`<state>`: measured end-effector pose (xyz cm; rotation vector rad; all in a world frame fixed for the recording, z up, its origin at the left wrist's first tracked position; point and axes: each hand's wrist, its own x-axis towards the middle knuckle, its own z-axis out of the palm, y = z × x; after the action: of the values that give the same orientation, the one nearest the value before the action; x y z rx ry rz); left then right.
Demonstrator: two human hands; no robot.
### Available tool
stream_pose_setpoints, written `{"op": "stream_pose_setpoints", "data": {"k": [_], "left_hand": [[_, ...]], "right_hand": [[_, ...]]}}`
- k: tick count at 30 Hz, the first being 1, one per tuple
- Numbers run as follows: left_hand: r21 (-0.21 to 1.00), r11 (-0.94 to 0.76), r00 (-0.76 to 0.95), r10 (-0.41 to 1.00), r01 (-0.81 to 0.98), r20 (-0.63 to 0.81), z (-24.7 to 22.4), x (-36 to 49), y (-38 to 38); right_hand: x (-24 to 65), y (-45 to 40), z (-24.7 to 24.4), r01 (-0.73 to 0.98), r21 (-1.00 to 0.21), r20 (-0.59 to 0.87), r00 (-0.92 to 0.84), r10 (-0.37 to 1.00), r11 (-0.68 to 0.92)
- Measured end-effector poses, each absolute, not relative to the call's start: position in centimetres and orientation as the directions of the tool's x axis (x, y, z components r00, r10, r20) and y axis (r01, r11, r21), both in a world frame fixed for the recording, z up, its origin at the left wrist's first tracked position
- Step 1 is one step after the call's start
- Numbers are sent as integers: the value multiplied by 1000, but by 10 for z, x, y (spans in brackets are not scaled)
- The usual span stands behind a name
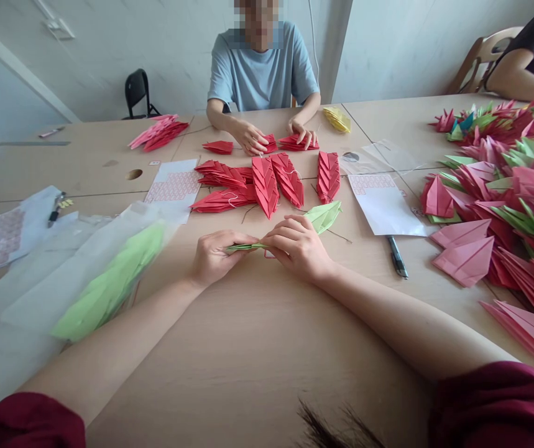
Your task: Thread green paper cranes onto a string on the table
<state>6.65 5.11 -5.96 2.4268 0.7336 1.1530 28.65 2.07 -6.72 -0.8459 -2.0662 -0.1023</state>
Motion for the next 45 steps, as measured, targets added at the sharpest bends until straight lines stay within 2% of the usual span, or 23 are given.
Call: {"op": "stream_pose_setpoints", "data": {"k": [3, 13, 22, 28, 33, 38, 45], "left_hand": [[515, -793, 548, 602, 326, 580, -61, 67, 54], [424, -836, 560, 549, 349, 621, -61, 68, 48], [424, -843, 599, 535, 331, 596, -63, 69, 43], [446, -836, 635, 538, 318, 554, -62, 69, 42], [445, -837, 630, 538, 320, 559, -64, 69, 43], [453, -827, 577, 558, 332, 596, -63, 68, 48], [475, -819, 525, 572, 322, 630, -58, 68, 51]], "right_hand": [[286, 21, -67, 590, -246, 760, -374, 531, 769], [284, 18, -66, 552, -266, 731, -419, 538, 791], [281, 12, -62, 483, -265, 707, -491, 509, 835], [281, 8, -58, 462, -214, 715, -526, 460, 861], [280, 9, -57, 449, -271, 680, -537, 500, 851], [283, 15, -64, 564, -309, 675, -437, 594, 766], [287, 22, -68, 602, -333, 729, -324, 603, 726]]}}
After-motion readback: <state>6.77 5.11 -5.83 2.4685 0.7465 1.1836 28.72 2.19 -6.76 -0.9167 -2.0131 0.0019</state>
